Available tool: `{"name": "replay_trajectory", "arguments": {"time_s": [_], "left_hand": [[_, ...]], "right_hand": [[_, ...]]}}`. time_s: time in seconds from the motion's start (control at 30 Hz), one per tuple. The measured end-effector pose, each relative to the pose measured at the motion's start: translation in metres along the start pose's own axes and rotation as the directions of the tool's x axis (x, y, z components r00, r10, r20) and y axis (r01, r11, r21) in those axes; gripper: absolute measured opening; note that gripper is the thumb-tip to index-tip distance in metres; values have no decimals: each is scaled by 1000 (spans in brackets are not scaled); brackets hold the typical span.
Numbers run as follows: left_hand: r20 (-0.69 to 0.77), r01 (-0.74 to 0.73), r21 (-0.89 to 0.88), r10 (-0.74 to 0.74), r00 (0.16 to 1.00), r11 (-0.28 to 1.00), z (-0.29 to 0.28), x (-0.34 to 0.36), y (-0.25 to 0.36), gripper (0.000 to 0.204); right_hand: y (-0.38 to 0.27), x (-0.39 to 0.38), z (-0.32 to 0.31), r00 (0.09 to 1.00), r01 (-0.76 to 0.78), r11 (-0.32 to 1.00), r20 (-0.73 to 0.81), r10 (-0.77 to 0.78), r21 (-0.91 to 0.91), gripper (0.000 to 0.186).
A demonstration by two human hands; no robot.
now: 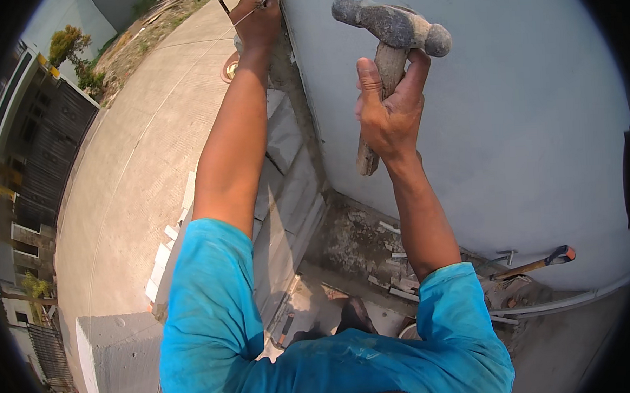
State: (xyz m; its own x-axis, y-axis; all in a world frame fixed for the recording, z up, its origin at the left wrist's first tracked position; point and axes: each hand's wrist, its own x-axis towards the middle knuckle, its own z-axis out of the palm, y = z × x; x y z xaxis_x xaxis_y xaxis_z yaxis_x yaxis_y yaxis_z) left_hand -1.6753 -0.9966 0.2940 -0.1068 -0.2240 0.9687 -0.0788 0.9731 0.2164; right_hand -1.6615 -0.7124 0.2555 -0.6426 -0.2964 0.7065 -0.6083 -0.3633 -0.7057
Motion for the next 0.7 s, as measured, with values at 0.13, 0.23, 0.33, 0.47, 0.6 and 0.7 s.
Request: {"name": "replay_trajectory", "arguments": {"time_s": [0.13, 0.23, 0.33, 0.47, 0.6, 0.7], "left_hand": [[17, 15, -115, -13, 1000, 993, 3, 4, 8, 12], [36, 13, -96, -10, 999, 995, -2, 2, 3, 12], [68, -27, -78, 32, 997, 997, -3, 4, 2, 13], [80, -38, -59, 43, 996, 998, -3, 4, -3, 13], [90, 71, -108, -62, 994, 992, -1, 5, 5, 11], [67, 107, -159, -97, 993, 982, -3, 2, 1, 10]], "right_hand": [[9, 66, 38, 991, 135, 960, 19, -134, -244, 38], [-6, 76, 61, 968, 194, 975, -138, -207, -104, 41], [1, 80, 75, 908, 327, 938, -238, -345, -111, 49], [24, 86, 88, 991, 108, 945, -43, -127, -309, 48], [24, 95, 79, 999, 44, 931, 23, -38, -362, 45], [-1, 85, 74, 999, -12, 962, -39, 2, -272, 48]]}}
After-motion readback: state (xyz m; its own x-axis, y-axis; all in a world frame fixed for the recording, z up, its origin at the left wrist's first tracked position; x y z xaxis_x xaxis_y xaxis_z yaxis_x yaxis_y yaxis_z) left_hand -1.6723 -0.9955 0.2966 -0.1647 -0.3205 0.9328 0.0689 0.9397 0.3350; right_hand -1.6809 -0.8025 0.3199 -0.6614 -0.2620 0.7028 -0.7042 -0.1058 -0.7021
